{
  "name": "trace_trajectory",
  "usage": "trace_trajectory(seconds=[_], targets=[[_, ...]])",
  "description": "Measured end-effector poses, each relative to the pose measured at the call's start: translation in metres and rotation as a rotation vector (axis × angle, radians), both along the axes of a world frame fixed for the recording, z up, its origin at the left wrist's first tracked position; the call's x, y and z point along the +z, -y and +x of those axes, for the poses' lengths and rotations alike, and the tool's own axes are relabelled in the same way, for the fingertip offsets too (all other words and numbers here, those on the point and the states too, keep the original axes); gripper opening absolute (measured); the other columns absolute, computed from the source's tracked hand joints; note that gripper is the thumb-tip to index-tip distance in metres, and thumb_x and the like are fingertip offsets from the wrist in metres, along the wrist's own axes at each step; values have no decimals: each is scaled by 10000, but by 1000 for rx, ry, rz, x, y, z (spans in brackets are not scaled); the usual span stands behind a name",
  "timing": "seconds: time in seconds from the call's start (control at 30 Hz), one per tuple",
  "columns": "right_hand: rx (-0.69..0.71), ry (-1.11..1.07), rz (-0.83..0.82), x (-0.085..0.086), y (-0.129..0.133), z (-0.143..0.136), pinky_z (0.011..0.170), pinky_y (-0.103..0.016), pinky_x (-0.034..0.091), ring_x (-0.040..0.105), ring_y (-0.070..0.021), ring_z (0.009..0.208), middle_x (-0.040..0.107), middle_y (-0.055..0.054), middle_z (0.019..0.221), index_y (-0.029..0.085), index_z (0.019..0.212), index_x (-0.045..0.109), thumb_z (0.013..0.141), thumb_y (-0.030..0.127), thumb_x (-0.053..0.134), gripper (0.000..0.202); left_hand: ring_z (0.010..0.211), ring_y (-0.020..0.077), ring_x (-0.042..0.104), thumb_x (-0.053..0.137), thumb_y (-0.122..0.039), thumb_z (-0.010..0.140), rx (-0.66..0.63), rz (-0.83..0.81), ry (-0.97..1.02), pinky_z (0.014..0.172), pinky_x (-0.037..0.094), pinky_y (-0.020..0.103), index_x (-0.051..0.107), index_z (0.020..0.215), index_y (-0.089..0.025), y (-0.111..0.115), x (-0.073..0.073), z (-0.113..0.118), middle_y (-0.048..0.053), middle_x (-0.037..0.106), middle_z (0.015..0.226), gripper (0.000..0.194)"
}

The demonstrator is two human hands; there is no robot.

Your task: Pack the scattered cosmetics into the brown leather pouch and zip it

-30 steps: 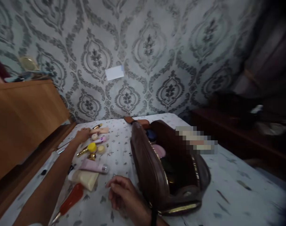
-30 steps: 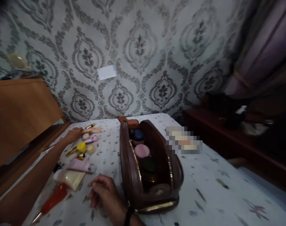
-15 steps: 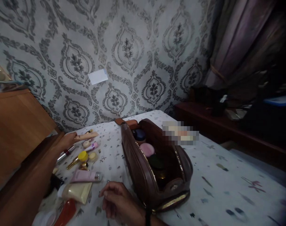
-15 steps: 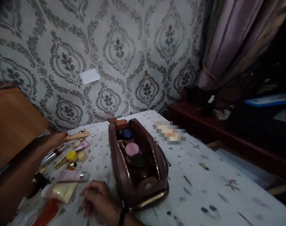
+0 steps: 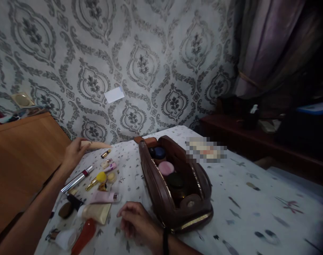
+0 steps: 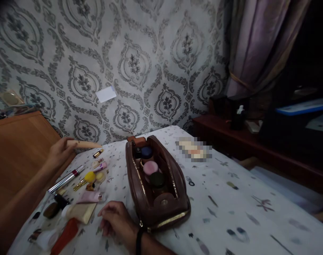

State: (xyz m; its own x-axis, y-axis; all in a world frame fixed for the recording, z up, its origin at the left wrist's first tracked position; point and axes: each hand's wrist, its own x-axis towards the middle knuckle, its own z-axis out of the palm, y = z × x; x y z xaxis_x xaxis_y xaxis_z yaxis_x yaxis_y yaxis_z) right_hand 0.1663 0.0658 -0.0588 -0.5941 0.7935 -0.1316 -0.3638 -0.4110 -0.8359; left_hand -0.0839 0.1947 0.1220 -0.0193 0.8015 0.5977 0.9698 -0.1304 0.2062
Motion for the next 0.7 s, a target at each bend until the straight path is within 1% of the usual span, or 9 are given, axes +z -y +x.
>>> trace_trajectory(seconds=[0.03, 0.1, 0.17, 0.23, 0.3, 0.37, 0.47, 0.57, 0.7], targets=[[-7, -5, 6, 0, 1, 1, 422, -218, 262, 460, -55, 395, 569, 52, 548, 160, 796, 584, 638, 498, 648, 378, 774, 225, 611, 500, -514, 828, -37, 47, 89, 690, 504, 327, 574, 1070, -192, 6, 9, 9, 31, 619, 864, 410], [-11, -2, 12, 1, 1, 1, 425, -217, 269, 464, -56, 397, 574, 48, 553, 160, 797, 583, 643, 486, 640, 365, 686, 187, 590, 565, -530, 799, -145, 95, 277, 621, 493, 296, 562, 1091, -197, 16, 26, 29, -1, 583, 812, 443], [-10, 5, 6, 1, 1, 1, 421, -217, 270, 456, -57, 389, 572, 50, 542, 167, 791, 575, 632, 482, 639, 359, 676, 162, 580, 618, -510, 783, -265, 103, 414, 622, 505, 283, 561, 1077, -200, 26, 41, 51, -7, 587, 835, 431], [-9, -1, 2, 1, 1, 0, 417, -215, 267, 447, -60, 381, 562, 58, 523, 177, 779, 568, 618, 489, 644, 360, 698, 158, 581, 655, -494, 769, -357, 91, 484, 640, 524, 284, 575, 1047, -195, 35, 51, 71, 5, 609, 874, 416], [-25, -21, -1, -1, -1, -1, 414, -211, 261, 442, -63, 380, 556, 59, 510, 181, 768, 575, 610, 507, 662, 372, 723, 161, 584, 683, -495, 751, -406, 61, 532, 639, 531, 276, 590, 1027, -188, 44, 55, 85, 17, 618, 893, 423], [-45, -47, -18, -2, -3, -3, 404, -216, 241, 438, -72, 371, 557, 45, 497, 179, 749, 593, 597, 551, 697, 414, 758, 161, 586, 695, -498, 753, -430, 26, 581, 642, 528, 258, 600, 1028, -186, 55, 53, 92, 24, 618, 912, 427], [-71, -98, -64, -2, -7, -4, 403, -225, 244, 443, -85, 375, 580, 15, 511, 182, 750, 630, 609, 683, 692, 524, 817, 167, 588, 700, -484, 781, -473, -61, 649, 686, 521, 251, 605, 1055, -192, 70, 42, 88, 31, 616, 954, 412], [-83, -150, -166, 4, -8, -1, 397, -220, 260, 449, -87, 386, 591, 4, 527, 176, 790, 647, 637, 793, 620, 636, 853, 174, 588, 729, -434, 785, -570, -192, 745, 743, 500, 251, 616, 1079, -198, 81, 25, 72, 32, 619, 953, 394], [-96, -262, -251, 14, -8, 4, 399, -197, 287, 468, -76, 400, 619, 2, 572, 162, 842, 624, 670, 799, 605, 660, 886, 172, 590, 787, -378, 745, -675, -353, 880, 785, 465, 237, 644, 1105, -191, 85, -5, 46, 38, 647, 967, 430]])
